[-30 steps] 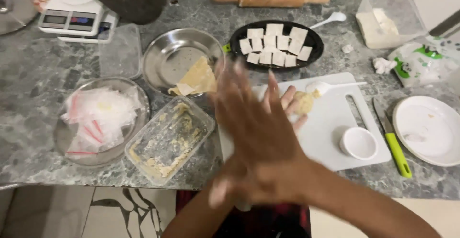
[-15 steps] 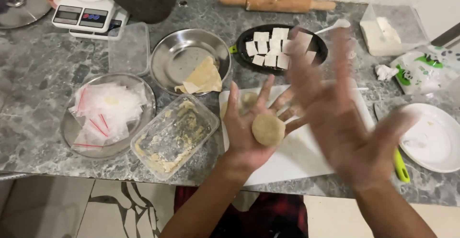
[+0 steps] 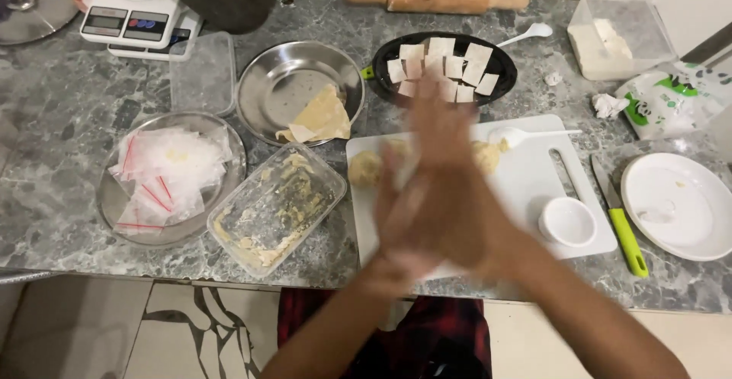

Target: The person is preparing dough by portioning it, rolling it into small balls, and then flattening each ball between their palms or on a cutting board.

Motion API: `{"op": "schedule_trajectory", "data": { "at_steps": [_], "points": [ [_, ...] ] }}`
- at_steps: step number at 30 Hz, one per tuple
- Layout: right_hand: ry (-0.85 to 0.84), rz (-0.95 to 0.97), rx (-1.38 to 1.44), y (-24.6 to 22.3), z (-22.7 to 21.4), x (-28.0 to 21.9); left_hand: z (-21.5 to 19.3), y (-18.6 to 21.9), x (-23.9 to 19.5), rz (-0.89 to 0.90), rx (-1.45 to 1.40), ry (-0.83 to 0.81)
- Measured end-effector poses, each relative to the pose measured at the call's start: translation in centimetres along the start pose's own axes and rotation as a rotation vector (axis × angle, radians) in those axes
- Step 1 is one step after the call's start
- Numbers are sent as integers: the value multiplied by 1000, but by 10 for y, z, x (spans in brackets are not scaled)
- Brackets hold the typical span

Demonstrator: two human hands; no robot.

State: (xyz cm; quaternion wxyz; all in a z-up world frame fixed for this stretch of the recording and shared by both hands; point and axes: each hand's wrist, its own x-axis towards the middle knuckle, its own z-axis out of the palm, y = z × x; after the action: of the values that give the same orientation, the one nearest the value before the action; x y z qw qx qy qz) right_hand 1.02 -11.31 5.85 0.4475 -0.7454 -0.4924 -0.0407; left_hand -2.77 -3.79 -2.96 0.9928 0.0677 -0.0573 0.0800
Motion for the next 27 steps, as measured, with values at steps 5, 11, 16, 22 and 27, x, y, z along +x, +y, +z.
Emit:
{"op": "schedule_trajectory", "data": {
  "at_steps": [5,11,16,22,27],
  "points": [
    [-216,271,-73,-12,-15,14,79,34,-13,318,437,-221],
    [-275,-185,-254,-41,8,-12,4,20,21,234,-249,-289],
    [-197,-35,805,-13,-28,-12,18,33,9,-60,-40,-140],
    [-183,-141,183,-9,-48,4,25,38,9,-88,-70,-100],
    [-311,-273,-233,-1,-46,18,76,58,17,72,197,40]
  ]
}}
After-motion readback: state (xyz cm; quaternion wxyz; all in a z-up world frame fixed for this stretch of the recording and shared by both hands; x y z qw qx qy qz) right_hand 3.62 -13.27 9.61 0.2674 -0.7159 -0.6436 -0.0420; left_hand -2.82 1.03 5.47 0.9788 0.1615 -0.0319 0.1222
